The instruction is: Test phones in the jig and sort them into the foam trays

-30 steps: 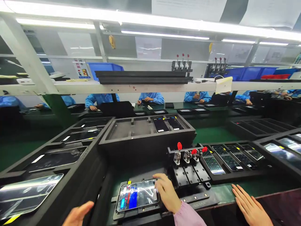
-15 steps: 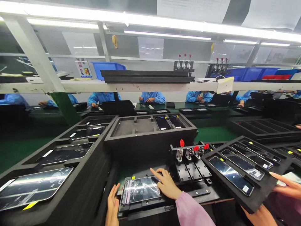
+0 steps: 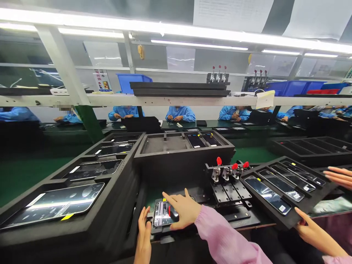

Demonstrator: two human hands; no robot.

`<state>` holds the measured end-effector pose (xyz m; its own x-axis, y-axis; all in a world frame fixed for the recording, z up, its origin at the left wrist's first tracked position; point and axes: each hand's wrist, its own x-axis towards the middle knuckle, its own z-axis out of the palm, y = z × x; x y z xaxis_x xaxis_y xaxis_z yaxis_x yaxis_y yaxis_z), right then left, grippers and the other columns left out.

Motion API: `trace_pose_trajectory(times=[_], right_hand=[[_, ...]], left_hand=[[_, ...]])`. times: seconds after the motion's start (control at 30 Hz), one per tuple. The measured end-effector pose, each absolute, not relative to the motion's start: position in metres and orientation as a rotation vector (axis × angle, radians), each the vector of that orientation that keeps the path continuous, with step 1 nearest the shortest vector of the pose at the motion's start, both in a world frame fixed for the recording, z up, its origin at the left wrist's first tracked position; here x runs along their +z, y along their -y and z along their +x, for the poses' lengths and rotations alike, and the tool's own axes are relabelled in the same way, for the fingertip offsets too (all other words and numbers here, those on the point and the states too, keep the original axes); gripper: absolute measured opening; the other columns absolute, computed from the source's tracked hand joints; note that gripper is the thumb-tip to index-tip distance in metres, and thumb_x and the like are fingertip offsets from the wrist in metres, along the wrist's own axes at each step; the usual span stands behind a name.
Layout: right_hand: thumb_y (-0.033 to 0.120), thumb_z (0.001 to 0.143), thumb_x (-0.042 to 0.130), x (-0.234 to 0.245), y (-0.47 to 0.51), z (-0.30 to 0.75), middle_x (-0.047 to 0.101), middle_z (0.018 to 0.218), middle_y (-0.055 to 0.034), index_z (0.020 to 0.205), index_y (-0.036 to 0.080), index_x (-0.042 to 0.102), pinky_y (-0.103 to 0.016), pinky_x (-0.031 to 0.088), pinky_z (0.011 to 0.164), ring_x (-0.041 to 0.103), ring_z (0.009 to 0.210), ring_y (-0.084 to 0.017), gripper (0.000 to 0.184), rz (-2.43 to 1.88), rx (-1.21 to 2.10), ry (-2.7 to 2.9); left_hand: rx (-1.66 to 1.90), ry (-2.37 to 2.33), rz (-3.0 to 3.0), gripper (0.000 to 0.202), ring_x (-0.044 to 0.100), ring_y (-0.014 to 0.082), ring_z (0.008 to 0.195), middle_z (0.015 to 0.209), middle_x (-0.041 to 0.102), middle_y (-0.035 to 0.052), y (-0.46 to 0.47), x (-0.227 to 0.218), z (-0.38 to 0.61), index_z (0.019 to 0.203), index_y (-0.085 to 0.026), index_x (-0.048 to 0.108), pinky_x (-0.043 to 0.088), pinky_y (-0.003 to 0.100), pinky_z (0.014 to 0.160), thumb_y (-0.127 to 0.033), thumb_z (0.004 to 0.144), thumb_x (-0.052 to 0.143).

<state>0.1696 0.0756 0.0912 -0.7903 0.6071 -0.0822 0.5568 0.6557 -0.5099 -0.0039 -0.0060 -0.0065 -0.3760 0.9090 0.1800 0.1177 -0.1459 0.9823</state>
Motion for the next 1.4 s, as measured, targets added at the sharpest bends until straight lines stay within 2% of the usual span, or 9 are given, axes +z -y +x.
trace_pose_trajectory(times=[0.1,0.23,0.33,0.43,0.53,0.63,1.1,1.3,1.4], right_hand=[[0.04,0.066,0.062,0.089,-0.082,0.175,0.038,0.137,-0.0108,0.143,0.028,0.002,-0.063,0.006,0.101,0.035,0.123,-0.03,0.098,-1.064,0.824,2.658],[0.028,0.078,0.043,0.062,-0.086,0.211,0.044,0.132,-0.0076,0.143,0.026,0.009,-0.044,0.021,0.105,0.038,0.122,-0.021,0.073,-1.354,0.939,2.083],[0.022,0.072,0.041,0.039,-0.081,0.233,0.04,0.135,-0.0046,0.143,0.025,0.011,-0.04,0.02,0.106,0.034,0.125,-0.019,0.076,-1.428,1.12,1.927],[0.021,0.069,0.04,0.027,-0.076,0.238,0.036,0.137,-0.0013,0.142,0.028,0.013,-0.039,0.016,0.107,0.03,0.126,-0.019,0.079,-1.418,1.094,1.992],[0.02,0.068,0.039,0.025,-0.077,0.233,0.038,0.131,0.0015,0.141,0.034,0.013,-0.037,0.021,0.104,0.036,0.118,-0.018,0.079,-1.463,1.002,2.075],[0.019,0.068,0.037,0.024,-0.082,0.229,0.04,0.123,0.0023,0.14,0.039,0.016,-0.035,0.026,0.101,0.042,0.108,-0.017,0.077,-1.522,0.964,2.136],[0.018,0.068,0.038,0.029,-0.081,0.229,0.04,0.124,0.0008,0.139,0.04,0.019,-0.041,0.022,0.103,0.039,0.113,-0.02,0.076,-1.544,0.958,2.132],[0.019,0.075,0.038,0.057,-0.08,0.216,0.024,0.142,-0.0002,0.141,0.032,-0.006,-0.039,0.016,0.108,0.018,0.132,-0.016,0.081,-1.293,0.975,2.102],[0.031,0.074,0.053,0.07,-0.08,0.199,0.03,0.14,-0.0058,0.142,0.03,-0.005,-0.05,0.008,0.107,0.023,0.131,-0.022,0.088,-1.076,0.959,2.357]], left_hand=[[1.55,-1.476,1.217,0.053,0.017,0.0201,0.136,0.146,0.024,0.0083,0.008,-0.005,-0.005,0.138,-0.019,0.019,0.012,0.04,0.112,-0.046,0.093,0.024],[1.543,-1.489,1.249,0.054,0.019,0.0202,0.135,0.144,0.028,0.0088,0.008,-0.005,-0.006,0.138,-0.018,0.02,0.013,0.039,0.112,-0.047,0.093,0.024],[1.569,-1.486,1.253,0.056,0.022,0.022,0.134,0.143,0.032,0.0107,0.007,-0.008,-0.006,0.137,-0.017,0.022,0.018,0.039,0.11,-0.049,0.092,0.025],[1.569,-1.509,1.239,0.056,0.022,0.0235,0.134,0.142,0.033,0.0103,0.005,-0.012,-0.007,0.137,-0.017,0.024,0.018,0.041,0.111,-0.05,0.091,0.026],[1.569,-1.529,1.238,0.056,0.023,0.0233,0.134,0.142,0.033,0.0094,0.003,-0.016,-0.007,0.136,-0.018,0.025,0.013,0.042,0.111,-0.051,0.091,0.025],[1.596,-1.535,1.241,0.059,0.027,0.0234,0.132,0.14,0.036,0.0106,0.0,-0.02,-0.007,0.137,-0.017,0.023,0.017,0.041,0.111,-0.053,0.09,0.024],[1.502,-1.511,1.29,0.052,0.021,0.0208,0.134,0.142,0.03,0.0079,0.011,0.0,-0.005,0.138,-0.02,0.022,0.014,0.04,0.111,-0.046,0.093,0.027],[1.498,-1.502,1.313,0.051,0.02,0.0213,0.135,0.143,0.028,0.0078,0.011,-0.002,-0.007,0.137,-0.021,0.021,0.015,0.041,0.111,-0.046,0.093,0.027],[1.475,-1.487,1.305,0.052,0.018,0.0212,0.135,0.144,0.027,0.0083,0.012,0.0,-0.007,0.138,-0.02,0.02,0.014,0.041,0.111,-0.046,0.093,0.027]])
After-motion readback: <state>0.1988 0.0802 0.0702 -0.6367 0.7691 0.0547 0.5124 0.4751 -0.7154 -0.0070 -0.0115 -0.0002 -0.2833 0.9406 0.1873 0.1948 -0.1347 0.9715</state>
